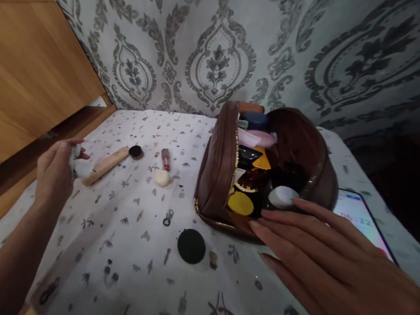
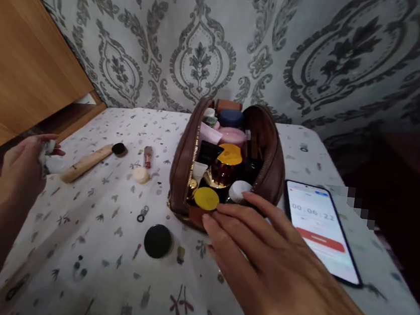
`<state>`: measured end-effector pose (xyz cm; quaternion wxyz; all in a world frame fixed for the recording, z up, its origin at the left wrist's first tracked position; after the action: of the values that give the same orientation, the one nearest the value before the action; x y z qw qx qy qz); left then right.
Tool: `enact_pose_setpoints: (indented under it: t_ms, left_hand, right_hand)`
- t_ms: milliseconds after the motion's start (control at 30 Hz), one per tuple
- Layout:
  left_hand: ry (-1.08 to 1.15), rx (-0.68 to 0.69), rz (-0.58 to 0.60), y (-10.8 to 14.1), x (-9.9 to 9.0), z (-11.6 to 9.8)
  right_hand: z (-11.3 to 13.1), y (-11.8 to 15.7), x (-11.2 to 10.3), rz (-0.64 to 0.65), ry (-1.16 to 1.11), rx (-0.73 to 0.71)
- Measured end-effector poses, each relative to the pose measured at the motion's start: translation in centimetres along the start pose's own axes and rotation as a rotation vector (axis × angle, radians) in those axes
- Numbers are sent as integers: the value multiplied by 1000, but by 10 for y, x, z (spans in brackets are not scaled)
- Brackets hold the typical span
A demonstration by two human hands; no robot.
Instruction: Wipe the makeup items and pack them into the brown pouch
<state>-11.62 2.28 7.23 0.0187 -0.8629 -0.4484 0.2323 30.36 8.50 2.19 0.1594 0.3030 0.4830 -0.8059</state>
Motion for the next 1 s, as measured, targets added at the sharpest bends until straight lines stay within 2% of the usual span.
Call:
enact_pose_setpoints:
  t_ms: [33,100,200,300,367,433,533,600,667,833,900,1000]
  left_hand:
    - [-9,-24,-12,-3,-7,3]
    - [-75,-50,55,-5,-12,8]
    - [-195,54,189,8,3,9]
    - [-269,375,293,47,32,-1]
    - [-260,675,501,84,51,-12]
    - [-210,912,673,118,65,-22]
    - [-173,1119,724,150,76,-27]
    - [-147,1181,717,160,82,-25]
    - [-112,1224,714,165,86,-20]
    - [-158,1353,694,172,98,0]
    - [-217,1323,677,172,102,8]
    - [-304,1149,706,170,106,14]
  right_hand:
    - [4,-2,1,81,76,-92]
    - [10,-10,-1,137,164,-183]
    - [22,-23,-8,106,206,-207]
    - [39,-25,-6,50,202,-49]
    - [55,-19,1,-44,156,50]
    - [72,-8,16,-100,51,74]
    - [81,7,52,97,-72,344]
    - [79,12,74,245,-123,535]
    - [76,13,90,289,-190,649]
    - [72,11,108,188,-340,733]
    - [72,12,110,146,-398,726]
    - [73,14,112,116,-435,686]
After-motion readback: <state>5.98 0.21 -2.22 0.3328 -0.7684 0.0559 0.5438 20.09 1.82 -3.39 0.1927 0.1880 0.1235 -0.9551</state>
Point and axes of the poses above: each hand's wrist, its own y-axis away from the middle knuckle, its own x-axis out of the palm, z = x × y, the point moved 2 cm from there along -y, towards the middle knuckle, and after that the axes turned 3 degrees about -y, right-handed, at the moved point
